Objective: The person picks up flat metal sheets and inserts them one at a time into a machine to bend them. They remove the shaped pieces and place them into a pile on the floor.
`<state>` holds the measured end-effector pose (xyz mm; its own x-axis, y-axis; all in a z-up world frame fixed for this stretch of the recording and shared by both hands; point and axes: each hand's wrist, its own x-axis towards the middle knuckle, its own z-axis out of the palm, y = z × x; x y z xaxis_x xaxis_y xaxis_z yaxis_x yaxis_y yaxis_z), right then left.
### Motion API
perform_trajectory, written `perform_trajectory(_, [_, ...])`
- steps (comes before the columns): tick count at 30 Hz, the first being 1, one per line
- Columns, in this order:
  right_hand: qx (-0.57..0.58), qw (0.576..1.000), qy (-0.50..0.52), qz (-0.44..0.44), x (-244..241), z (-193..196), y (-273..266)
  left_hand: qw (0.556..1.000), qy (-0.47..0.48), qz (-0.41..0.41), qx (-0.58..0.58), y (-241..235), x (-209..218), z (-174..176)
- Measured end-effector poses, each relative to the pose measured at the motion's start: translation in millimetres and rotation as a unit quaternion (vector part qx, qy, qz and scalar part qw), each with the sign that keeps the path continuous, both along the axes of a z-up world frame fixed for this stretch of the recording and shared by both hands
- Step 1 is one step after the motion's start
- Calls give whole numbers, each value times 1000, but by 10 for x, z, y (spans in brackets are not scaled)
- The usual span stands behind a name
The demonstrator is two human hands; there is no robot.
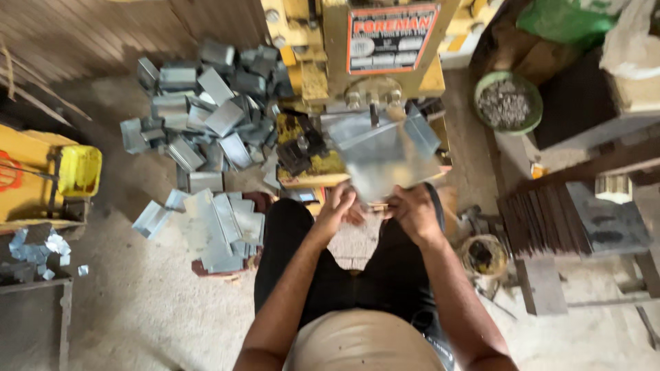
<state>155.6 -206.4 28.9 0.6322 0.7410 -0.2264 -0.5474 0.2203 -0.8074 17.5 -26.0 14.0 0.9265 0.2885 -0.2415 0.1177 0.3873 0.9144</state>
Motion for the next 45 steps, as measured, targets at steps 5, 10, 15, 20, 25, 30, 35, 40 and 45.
perform_trajectory(5, [-26, 997, -76, 0, -126, 12, 208, 989, -47, 138, -38, 115, 178, -20])
perform_trajectory(10, [-56, 990, -94, -85, -13, -302, 351, 992, -49, 105, -44, 276, 289, -51])
perform_trajectory(15, [-45, 992, -66, -101, -5, -489, 307, 996, 55, 19, -61, 288, -10, -136])
perform_trajectory(20, [-41, 991, -76, -105, -9, -505, 376, 994, 60, -77, -51, 225, -294, -159])
perform_trajectory(25, [-48, 992, -67, -91, -21, -561, 258, 995, 60, -74, -31, 88, -160, -38])
perform_trajectory(30, [-72, 991, -21, -110, 2, -691, 88, 999, 17, 1, 34, -8, 473, -8])
perform_trajectory(35, [-43, 991, 39, -118, 134, -769, -34, 950, 5, 37, -309, -107, 1186, 31])
perform_trajectory(40, [76, 994, 69, -25, 203, -718, -198, 974, 80, -50, -207, -152, 704, 382])
perform_trajectory(45, [151, 963, 195, -110, 481, -390, -227, 991, 80, -108, -24, 33, 128, 531])
